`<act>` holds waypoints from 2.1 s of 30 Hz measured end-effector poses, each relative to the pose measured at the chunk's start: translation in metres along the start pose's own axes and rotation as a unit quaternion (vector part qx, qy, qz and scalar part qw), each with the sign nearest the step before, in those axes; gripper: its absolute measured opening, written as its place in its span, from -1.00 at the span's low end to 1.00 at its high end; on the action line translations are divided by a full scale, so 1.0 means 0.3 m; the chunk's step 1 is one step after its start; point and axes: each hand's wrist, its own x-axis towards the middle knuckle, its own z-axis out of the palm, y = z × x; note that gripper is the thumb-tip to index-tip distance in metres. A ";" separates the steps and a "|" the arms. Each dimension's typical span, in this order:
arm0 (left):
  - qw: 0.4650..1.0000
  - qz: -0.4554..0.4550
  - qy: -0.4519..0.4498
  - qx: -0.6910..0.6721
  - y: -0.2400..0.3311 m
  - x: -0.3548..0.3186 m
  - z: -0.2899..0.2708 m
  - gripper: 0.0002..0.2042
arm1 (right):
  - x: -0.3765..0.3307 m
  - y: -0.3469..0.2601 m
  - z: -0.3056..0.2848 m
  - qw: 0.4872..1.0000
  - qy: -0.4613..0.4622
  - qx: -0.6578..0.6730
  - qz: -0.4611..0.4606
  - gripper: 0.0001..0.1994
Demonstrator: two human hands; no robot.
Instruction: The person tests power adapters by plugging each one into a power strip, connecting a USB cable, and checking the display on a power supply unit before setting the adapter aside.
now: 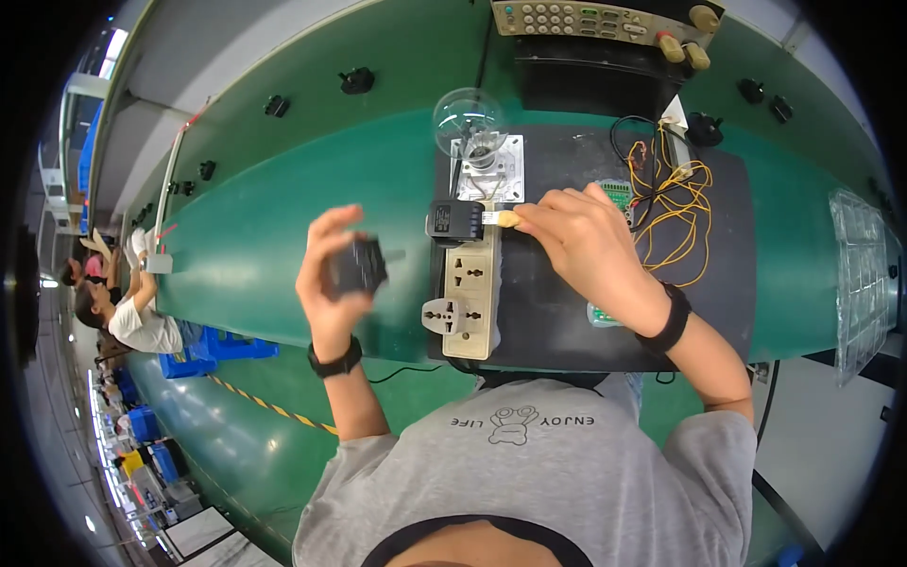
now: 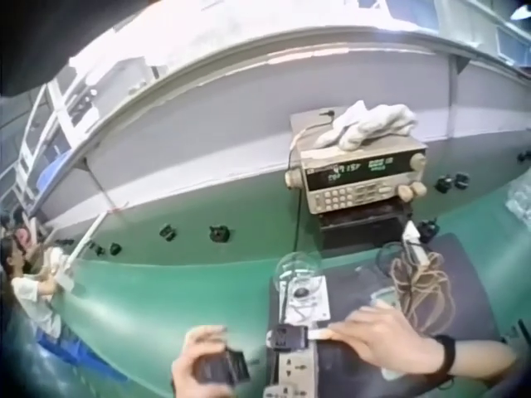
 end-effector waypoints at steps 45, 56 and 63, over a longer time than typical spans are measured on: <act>0.951 -0.072 0.280 0.110 -0.496 0.288 0.129 -0.46 | -0.097 0.295 -0.397 0.942 0.113 0.198 0.247 -0.51; 0.940 -0.020 0.319 0.115 -0.430 0.206 0.075 -0.47 | -0.092 -0.152 -0.013 0.532 -0.283 0.589 0.538 -0.52; 0.943 -0.061 0.312 0.097 -0.348 0.197 0.104 -0.51 | -0.076 -0.156 0.073 0.581 -0.287 0.537 0.540 -0.52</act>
